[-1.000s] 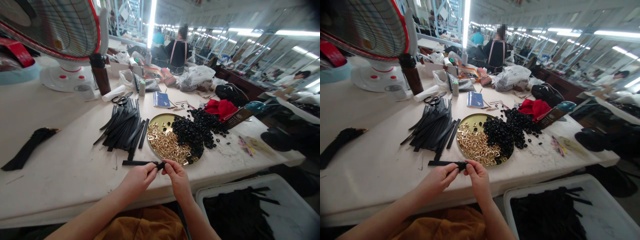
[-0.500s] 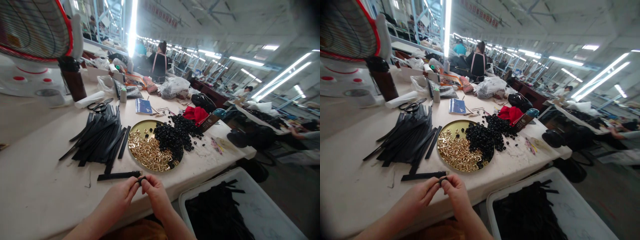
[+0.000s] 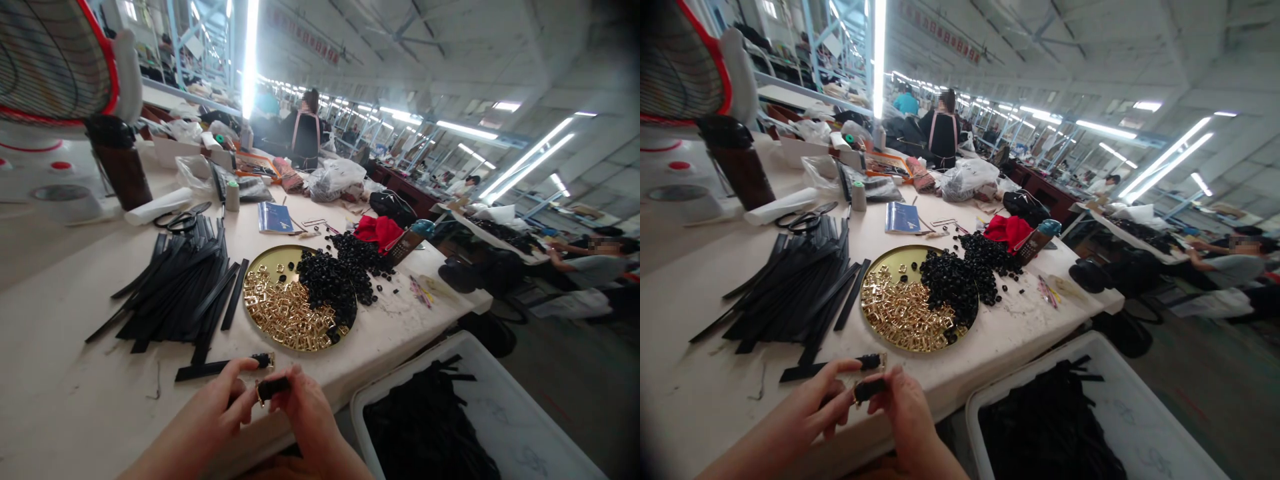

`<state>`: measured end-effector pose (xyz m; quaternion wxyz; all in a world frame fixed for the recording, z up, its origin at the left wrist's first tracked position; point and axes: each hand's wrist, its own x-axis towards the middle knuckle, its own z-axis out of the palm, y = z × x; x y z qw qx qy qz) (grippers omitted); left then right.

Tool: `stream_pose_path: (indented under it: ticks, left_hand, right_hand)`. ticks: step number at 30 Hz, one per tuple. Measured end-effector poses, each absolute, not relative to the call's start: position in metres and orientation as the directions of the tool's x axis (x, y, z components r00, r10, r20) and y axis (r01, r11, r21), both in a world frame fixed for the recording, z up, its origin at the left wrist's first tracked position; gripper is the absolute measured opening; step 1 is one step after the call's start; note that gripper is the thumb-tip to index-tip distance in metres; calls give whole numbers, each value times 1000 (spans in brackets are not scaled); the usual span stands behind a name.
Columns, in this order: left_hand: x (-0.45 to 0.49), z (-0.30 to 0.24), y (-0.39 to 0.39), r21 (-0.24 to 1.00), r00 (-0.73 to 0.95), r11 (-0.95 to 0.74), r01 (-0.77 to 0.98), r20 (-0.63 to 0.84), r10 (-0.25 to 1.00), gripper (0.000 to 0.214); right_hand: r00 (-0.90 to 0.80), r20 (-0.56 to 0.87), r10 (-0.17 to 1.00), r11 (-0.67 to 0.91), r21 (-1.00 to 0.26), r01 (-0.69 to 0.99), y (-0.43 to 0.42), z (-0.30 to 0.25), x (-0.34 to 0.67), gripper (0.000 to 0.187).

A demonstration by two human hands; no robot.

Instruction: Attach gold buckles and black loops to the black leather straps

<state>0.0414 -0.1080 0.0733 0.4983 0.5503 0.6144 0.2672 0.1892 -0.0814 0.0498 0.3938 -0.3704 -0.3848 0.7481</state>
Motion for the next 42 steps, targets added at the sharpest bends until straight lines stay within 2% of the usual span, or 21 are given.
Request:
stream_pose_path:
  ticks: [4, 9, 13, 16, 19, 23, 25, 27, 30, 32, 36, 39, 42]
  left_hand:
    - [40, 73, -107, 811, 58, 236, 535, -313, 948, 29]
    - [41, 78, -110, 689, 33, 186, 700, -292, 956, 28]
    - [41, 89, -116, 689, 111, 141, 710, -308, 945, 32]
    - [37, 95, -119, 752, 206, 102, 652, -305, 930, 29]
    - [33, 98, -124, 752, 214, 105, 650, -315, 925, 25]
    - [35, 95, -130, 785, 197, 123, 607, -299, 934, 23]
    - [38, 92, -131, 816, 202, 122, 566, -281, 938, 23]
    - [41, 89, -130, 845, 202, 130, 518, -268, 942, 22]
    - [41, 86, -129, 862, 180, 179, 474, -294, 939, 21]
    - [40, 85, -129, 860, 176, 238, 451, -347, 921, 20]
    - [38, 84, -130, 872, 207, 305, 383, -403, 892, 18]
    - [39, 82, -130, 872, 198, 306, 383, -400, 895, 19]
    - [38, 80, -130, 884, 199, 277, 377, -370, 907, 19]
  right_hand:
    - [-462, -368, 807, -551, -750, -366, -81, 43, 189, 21]
    - [-694, -430, 578, -778, -548, -309, -82, 40, 195, 17]
    - [-720, -430, 545, -804, -510, -304, -87, 44, 203, 19]
    - [-685, -426, 591, -767, -561, -312, -87, 47, 208, 21]
    - [-597, -424, 681, -665, -700, -262, -85, 50, 210, 23]
    - [-453, -294, 842, -356, -933, -56, -85, 49, 207, 25]
    - [-372, -211, 904, -205, -977, 58, -86, 45, 205, 26]
    - [-312, -166, 936, -132, -983, 126, -87, 42, 203, 24]
    - [-307, -213, 928, -204, -977, 59, -87, 40, 203, 25]
    - [-376, -296, 878, -323, -946, -11, -86, 40, 205, 30]
    - [-456, -406, 792, -494, -865, -89, -85, 42, 207, 26]
    - [-494, -402, 771, -512, -853, -105, -87, 46, 205, 30]
    - [-474, -367, 800, -435, -900, -37, -89, 49, 202, 33]
